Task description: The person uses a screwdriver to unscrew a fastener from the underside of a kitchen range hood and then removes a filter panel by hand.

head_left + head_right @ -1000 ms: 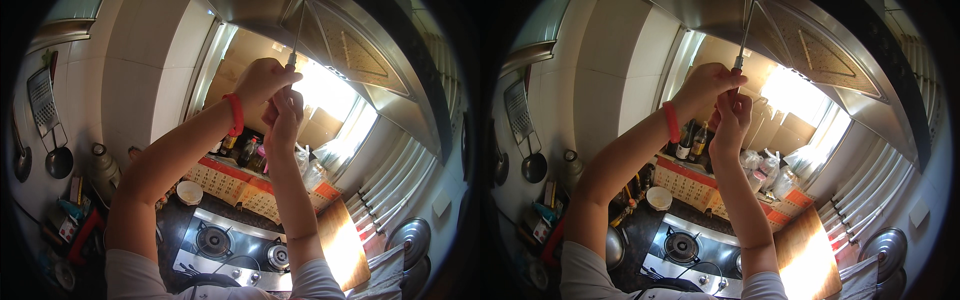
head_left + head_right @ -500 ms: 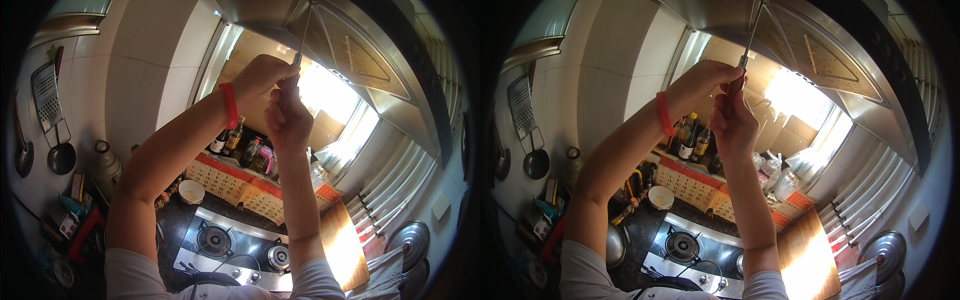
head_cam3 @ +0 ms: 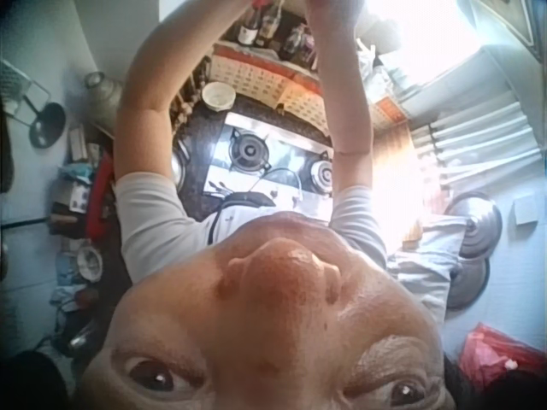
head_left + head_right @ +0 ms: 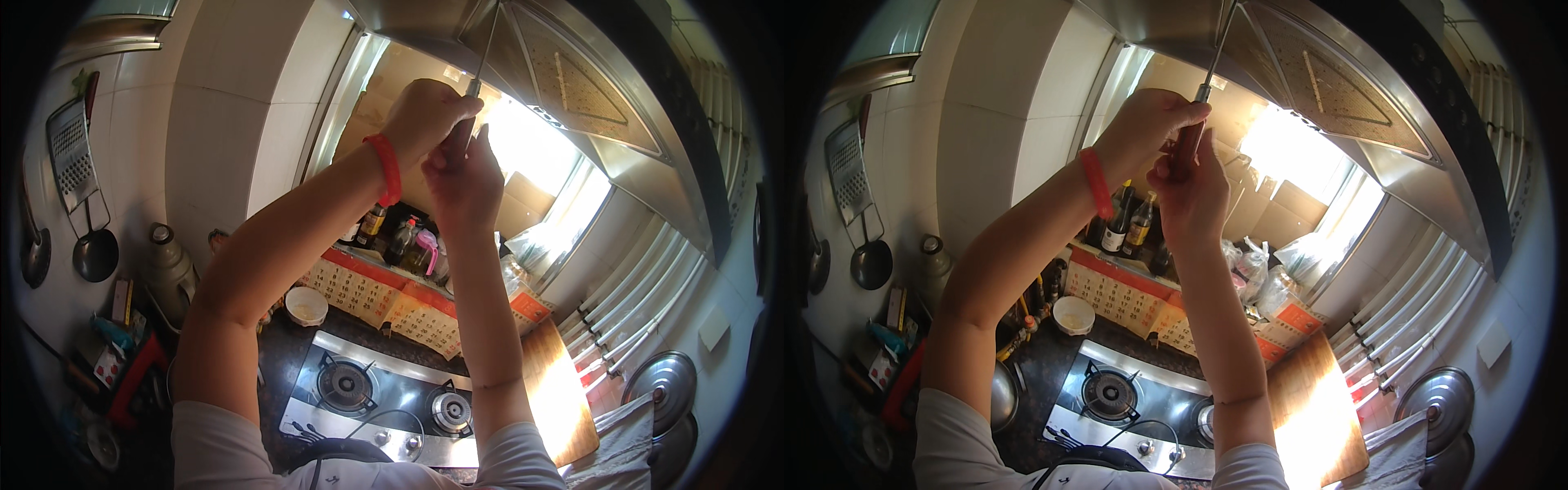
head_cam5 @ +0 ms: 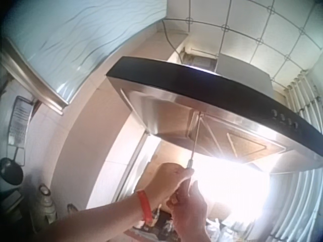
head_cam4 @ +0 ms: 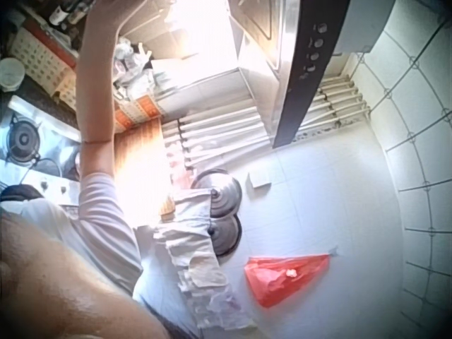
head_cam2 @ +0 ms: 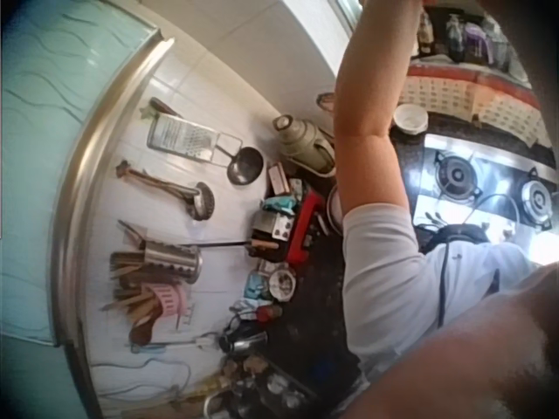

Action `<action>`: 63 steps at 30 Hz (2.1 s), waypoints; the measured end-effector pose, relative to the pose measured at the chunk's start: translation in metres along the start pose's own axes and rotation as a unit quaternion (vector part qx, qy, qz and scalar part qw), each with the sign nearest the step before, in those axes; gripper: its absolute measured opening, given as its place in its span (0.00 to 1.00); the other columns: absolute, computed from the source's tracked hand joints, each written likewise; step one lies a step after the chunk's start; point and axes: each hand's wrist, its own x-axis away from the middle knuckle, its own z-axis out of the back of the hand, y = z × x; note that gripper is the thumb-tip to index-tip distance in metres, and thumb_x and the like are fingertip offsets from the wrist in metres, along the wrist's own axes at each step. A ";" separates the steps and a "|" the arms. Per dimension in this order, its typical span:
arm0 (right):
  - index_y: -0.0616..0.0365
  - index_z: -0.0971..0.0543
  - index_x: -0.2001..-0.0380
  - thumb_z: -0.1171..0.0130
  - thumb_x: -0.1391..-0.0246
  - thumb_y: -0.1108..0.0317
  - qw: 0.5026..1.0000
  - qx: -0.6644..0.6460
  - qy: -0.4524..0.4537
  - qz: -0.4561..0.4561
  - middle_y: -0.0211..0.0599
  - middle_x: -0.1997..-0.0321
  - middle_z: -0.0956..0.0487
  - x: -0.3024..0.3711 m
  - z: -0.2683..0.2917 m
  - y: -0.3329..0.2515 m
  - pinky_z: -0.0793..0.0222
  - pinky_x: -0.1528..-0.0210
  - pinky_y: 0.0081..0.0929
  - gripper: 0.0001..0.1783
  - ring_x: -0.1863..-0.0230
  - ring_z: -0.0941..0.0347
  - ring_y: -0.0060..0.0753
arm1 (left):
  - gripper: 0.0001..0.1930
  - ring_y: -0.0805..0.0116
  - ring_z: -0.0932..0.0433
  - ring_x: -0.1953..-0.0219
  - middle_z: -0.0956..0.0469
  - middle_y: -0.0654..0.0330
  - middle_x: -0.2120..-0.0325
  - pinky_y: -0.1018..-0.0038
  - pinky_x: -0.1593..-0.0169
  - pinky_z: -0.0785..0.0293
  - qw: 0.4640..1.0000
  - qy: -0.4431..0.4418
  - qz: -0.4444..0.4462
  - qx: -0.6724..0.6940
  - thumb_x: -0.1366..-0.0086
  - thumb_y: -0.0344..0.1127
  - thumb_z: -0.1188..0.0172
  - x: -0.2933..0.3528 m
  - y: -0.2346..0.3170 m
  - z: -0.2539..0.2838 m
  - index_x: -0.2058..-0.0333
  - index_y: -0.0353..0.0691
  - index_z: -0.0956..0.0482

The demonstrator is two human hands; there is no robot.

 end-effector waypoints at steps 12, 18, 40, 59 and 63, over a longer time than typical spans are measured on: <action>0.56 0.32 0.67 0.49 0.45 0.62 0.996 0.092 0.007 0.020 0.31 0.76 0.30 0.003 0.010 -0.004 0.46 0.84 0.16 0.10 0.81 0.37 0.20 | 0.18 0.72 0.29 0.83 0.25 0.61 0.85 0.75 0.72 0.33 0.998 0.017 -0.055 0.027 0.44 0.46 0.44 -0.001 -0.012 -0.001 0.81 0.35 0.22; 0.56 0.34 0.73 0.45 0.48 0.67 0.957 0.247 0.101 0.113 0.30 0.78 0.32 0.006 0.001 -0.004 0.48 0.84 0.16 0.09 0.82 0.38 0.20 | 0.20 0.73 0.28 0.83 0.27 0.62 0.90 0.75 0.75 0.33 0.997 0.022 -0.053 -0.052 0.48 0.49 0.44 -0.001 -0.003 -0.009 0.86 0.38 0.23; 0.55 0.33 0.72 0.44 0.49 0.66 0.962 0.241 0.074 0.103 0.28 0.77 0.31 -0.007 0.010 0.001 0.44 0.79 0.17 0.09 0.81 0.38 0.21 | 0.17 0.75 0.29 0.81 0.26 0.61 0.84 0.80 0.76 0.35 0.998 -0.003 -0.042 -0.044 0.43 0.45 0.44 -0.009 -0.018 -0.007 0.78 0.35 0.24; 0.56 0.33 0.67 0.47 0.45 0.65 0.956 0.247 0.073 0.140 0.30 0.74 0.31 -0.004 0.020 0.004 0.43 0.79 0.15 0.09 0.77 0.37 0.17 | 0.11 0.76 0.29 0.77 0.27 0.65 0.85 0.78 0.71 0.33 0.999 -0.029 -0.029 -0.022 0.40 0.38 0.45 -0.012 -0.014 -0.016 0.75 0.35 0.25; 0.56 0.33 0.63 0.50 0.44 0.61 0.966 0.216 0.026 0.138 0.29 0.73 0.30 -0.008 0.023 0.011 0.41 0.78 0.17 0.12 0.77 0.37 0.18 | 0.12 0.74 0.28 0.77 0.25 0.61 0.81 0.78 0.72 0.33 0.998 -0.010 0.047 0.044 0.41 0.38 0.44 -0.006 -0.004 -0.017 0.73 0.33 0.25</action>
